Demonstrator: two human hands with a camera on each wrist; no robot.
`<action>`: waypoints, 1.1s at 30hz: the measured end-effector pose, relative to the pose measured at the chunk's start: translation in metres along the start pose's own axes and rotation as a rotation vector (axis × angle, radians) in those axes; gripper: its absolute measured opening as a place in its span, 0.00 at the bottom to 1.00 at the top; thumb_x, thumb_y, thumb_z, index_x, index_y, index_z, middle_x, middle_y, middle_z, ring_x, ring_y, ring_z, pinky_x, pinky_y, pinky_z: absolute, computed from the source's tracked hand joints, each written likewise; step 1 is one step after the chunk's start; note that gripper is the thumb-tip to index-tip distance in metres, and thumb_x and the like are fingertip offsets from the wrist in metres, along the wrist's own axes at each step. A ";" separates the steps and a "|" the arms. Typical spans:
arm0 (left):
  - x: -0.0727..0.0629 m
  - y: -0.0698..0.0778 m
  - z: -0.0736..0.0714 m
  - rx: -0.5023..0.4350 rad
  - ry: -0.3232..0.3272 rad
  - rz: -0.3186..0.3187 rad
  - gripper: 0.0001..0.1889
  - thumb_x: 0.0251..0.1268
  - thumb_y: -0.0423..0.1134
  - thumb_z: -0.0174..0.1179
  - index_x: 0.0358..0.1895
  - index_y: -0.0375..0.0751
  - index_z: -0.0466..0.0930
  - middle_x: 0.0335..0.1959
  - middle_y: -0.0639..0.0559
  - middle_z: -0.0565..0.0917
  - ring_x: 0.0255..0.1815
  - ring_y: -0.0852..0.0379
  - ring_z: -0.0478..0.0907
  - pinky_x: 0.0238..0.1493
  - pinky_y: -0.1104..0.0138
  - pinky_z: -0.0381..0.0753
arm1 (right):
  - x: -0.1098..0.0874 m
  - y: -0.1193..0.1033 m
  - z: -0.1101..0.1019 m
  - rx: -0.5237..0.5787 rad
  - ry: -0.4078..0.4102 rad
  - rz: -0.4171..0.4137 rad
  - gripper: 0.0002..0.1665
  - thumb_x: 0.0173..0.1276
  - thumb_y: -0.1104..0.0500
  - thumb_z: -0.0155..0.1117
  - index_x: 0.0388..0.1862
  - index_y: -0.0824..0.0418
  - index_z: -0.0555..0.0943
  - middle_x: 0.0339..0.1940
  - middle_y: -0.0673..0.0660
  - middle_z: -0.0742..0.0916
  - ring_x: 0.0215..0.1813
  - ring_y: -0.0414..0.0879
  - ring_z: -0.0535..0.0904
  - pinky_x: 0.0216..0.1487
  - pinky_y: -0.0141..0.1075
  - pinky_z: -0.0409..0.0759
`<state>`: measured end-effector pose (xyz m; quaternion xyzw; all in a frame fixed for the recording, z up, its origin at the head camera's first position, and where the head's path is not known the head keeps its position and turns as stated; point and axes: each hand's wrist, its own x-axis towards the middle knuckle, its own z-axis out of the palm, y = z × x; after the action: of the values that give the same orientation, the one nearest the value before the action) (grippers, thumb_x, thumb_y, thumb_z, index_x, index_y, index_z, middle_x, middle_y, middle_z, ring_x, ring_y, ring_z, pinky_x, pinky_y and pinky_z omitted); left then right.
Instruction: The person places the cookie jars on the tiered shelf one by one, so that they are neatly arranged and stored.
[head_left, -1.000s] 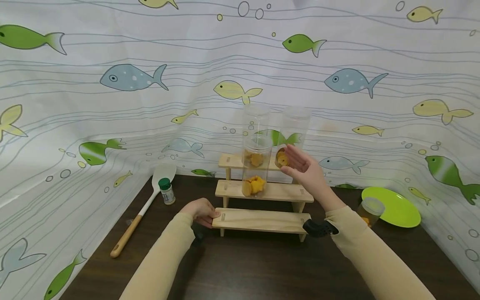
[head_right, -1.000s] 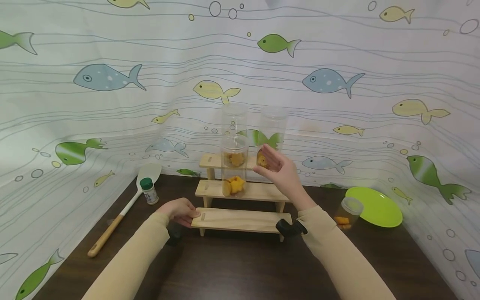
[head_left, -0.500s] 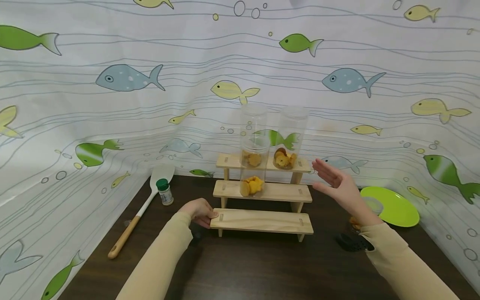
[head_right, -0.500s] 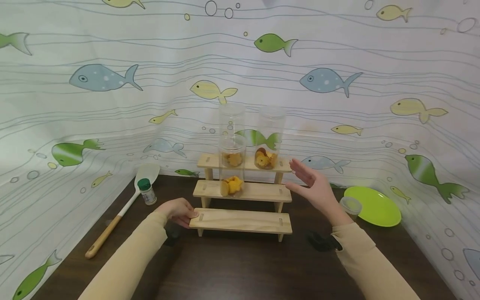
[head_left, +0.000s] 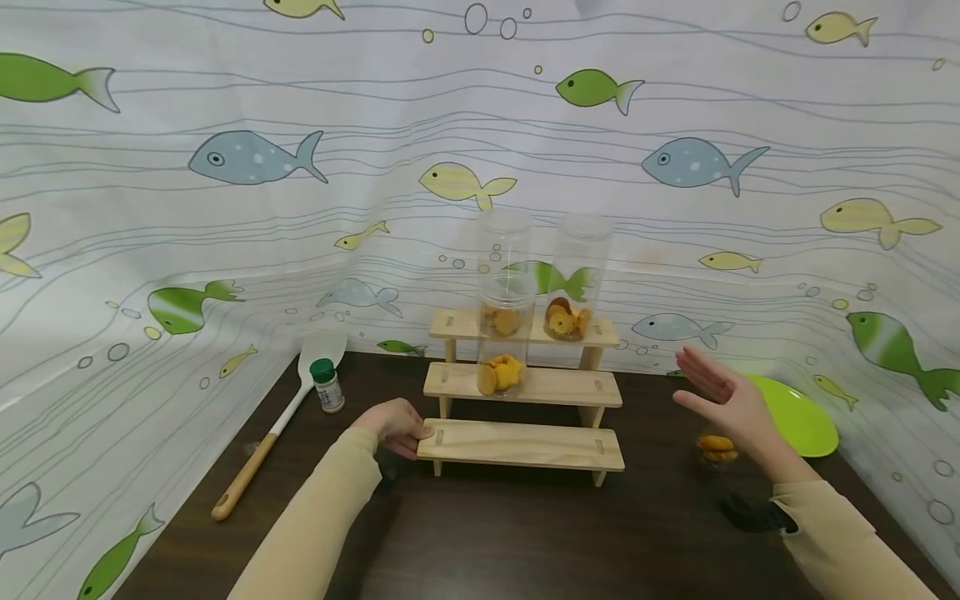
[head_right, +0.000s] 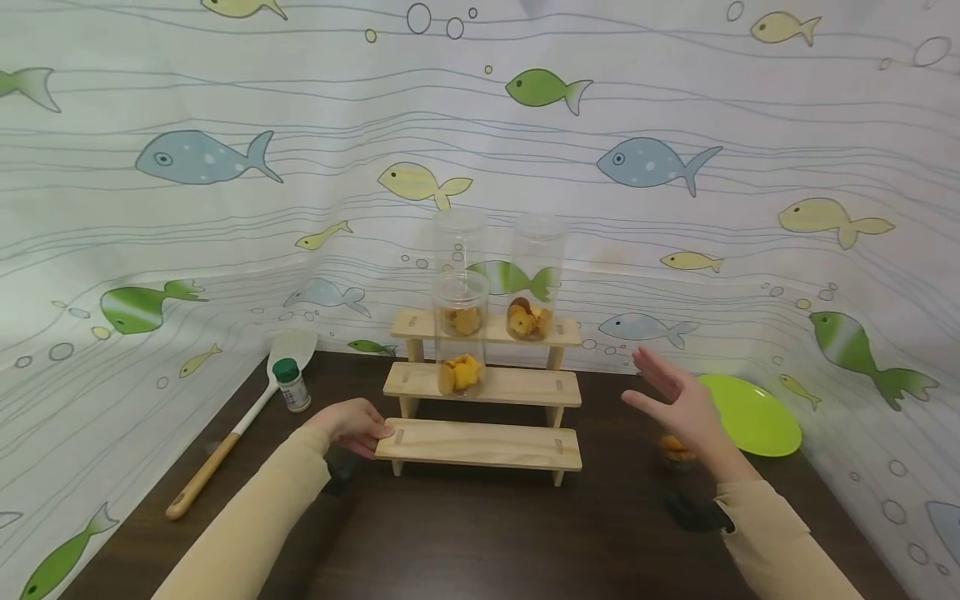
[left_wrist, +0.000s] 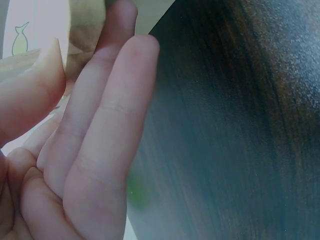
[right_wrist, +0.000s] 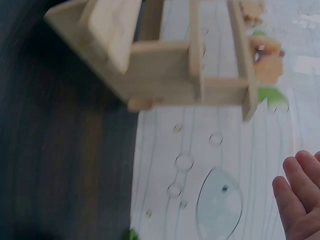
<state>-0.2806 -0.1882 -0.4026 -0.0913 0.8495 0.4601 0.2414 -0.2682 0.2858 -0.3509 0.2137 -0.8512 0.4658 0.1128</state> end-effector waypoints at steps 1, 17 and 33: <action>0.000 0.001 0.000 0.003 0.000 -0.001 0.15 0.65 0.34 0.59 0.47 0.22 0.77 0.30 0.40 0.85 0.33 0.49 0.85 0.37 0.58 0.87 | -0.004 0.004 -0.004 -0.031 0.009 0.016 0.40 0.67 0.62 0.63 0.74 0.54 0.58 0.69 0.50 0.72 0.59 0.18 0.67 0.50 0.13 0.71; 0.000 0.001 0.000 0.009 -0.008 -0.002 0.16 0.66 0.34 0.59 0.49 0.22 0.76 0.33 0.40 0.84 0.32 0.50 0.84 0.38 0.58 0.87 | -0.046 0.057 -0.051 -0.091 0.145 0.220 0.38 0.69 0.56 0.61 0.74 0.53 0.58 0.64 0.28 0.69 0.55 0.13 0.64 0.43 0.08 0.67; -0.001 0.000 -0.001 -0.019 -0.010 -0.009 0.17 0.65 0.35 0.59 0.50 0.22 0.76 0.31 0.42 0.84 0.30 0.53 0.83 0.37 0.59 0.87 | -0.058 0.099 -0.046 -0.106 0.109 0.410 0.42 0.69 0.46 0.60 0.74 0.63 0.56 0.70 0.63 0.66 0.47 0.14 0.66 0.38 0.11 0.71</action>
<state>-0.2804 -0.1889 -0.4019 -0.0951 0.8436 0.4674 0.2466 -0.2639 0.3863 -0.4226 0.0043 -0.8928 0.4445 0.0724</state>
